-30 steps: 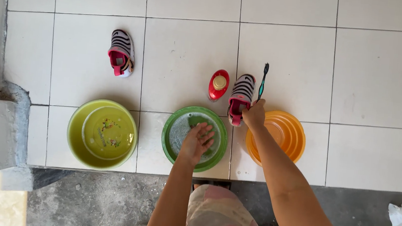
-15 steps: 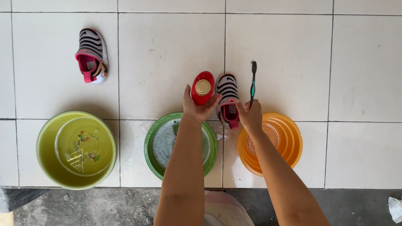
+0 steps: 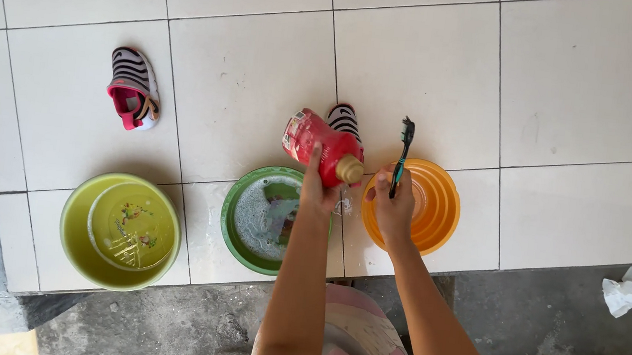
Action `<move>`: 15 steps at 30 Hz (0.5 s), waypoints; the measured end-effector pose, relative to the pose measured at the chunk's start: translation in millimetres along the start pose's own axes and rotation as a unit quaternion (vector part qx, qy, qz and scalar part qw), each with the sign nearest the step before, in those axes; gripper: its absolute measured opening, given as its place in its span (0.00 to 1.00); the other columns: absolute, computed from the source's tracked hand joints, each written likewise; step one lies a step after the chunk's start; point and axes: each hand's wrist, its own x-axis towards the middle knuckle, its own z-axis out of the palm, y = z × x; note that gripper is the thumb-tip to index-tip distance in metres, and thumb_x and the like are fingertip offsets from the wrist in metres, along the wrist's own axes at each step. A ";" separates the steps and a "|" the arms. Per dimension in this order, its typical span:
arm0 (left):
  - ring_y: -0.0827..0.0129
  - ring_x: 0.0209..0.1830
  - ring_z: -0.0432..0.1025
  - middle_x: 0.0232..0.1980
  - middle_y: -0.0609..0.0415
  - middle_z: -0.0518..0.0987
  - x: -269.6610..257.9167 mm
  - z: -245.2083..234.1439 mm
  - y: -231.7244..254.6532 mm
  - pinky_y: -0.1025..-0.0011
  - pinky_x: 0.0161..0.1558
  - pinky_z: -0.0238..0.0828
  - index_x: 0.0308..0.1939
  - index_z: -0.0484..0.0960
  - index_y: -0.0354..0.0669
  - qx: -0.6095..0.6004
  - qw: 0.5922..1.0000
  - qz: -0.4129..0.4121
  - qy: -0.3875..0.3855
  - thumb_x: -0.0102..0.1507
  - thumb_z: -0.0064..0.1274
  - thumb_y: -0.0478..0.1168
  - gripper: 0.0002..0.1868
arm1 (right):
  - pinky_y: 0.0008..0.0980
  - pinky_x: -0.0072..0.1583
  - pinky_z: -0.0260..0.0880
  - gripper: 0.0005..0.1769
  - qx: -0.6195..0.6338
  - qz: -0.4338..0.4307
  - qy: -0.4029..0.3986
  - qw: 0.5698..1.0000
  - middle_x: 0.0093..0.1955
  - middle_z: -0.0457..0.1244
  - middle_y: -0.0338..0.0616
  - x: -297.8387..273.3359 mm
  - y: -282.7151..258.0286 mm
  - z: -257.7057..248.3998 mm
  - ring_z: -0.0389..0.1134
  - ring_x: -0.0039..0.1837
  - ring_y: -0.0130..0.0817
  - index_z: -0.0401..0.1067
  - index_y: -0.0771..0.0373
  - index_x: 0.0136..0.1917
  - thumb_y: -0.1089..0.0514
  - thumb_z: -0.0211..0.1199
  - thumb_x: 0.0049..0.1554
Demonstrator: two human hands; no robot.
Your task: Cleaning and scrubbing a shoe with a toothbrush and cleaning solution.
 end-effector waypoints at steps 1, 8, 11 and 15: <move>0.55 0.55 0.77 0.61 0.45 0.78 -17.6 15.4 -8.2 0.55 0.53 0.78 0.66 0.69 0.40 0.002 1.000 -0.001 -0.001 0.64 0.55 0.58 0.35 | 0.23 0.40 0.65 0.20 0.001 -0.001 0.003 1.000 0.42 0.63 0.32 -1.9 -16.7 0.2 0.65 0.37 0.20 0.65 0.60 0.57 0.42 0.58 0.65; 0.61 0.52 0.78 0.57 0.48 0.79 -95.5 56.5 -46.6 0.65 0.51 0.81 0.65 0.69 0.40 -0.081 0.996 0.011 0.034 0.60 0.62 0.55 0.36 | 0.32 0.43 0.72 0.25 -0.313 -0.058 0.018 0.948 0.39 0.69 0.47 -30.8 -84.5 -15.2 0.73 0.40 0.37 0.69 0.65 0.53 0.43 0.72 0.56; 0.62 0.51 0.78 0.58 0.47 0.78 -91.7 39.6 -66.7 0.67 0.49 0.81 0.66 0.69 0.37 -0.079 0.996 0.027 0.033 0.60 0.64 0.53 0.37 | 0.35 0.47 0.74 0.24 -0.337 -0.147 -0.034 0.929 0.47 0.69 0.50 -41.9 -96.3 -35.7 0.73 0.46 0.42 0.68 0.65 0.56 0.47 0.72 0.56; 0.67 0.50 0.78 0.60 0.49 0.77 -116.9 50.2 -63.5 0.67 0.46 0.77 0.66 0.65 0.42 0.057 0.992 0.075 0.078 0.58 0.65 0.51 0.38 | 0.35 0.49 0.75 0.25 -0.353 -0.173 -0.129 0.911 0.56 0.68 0.47 -55.0 -100.0 -71.3 0.74 0.51 0.41 0.69 0.63 0.59 0.53 0.74 0.53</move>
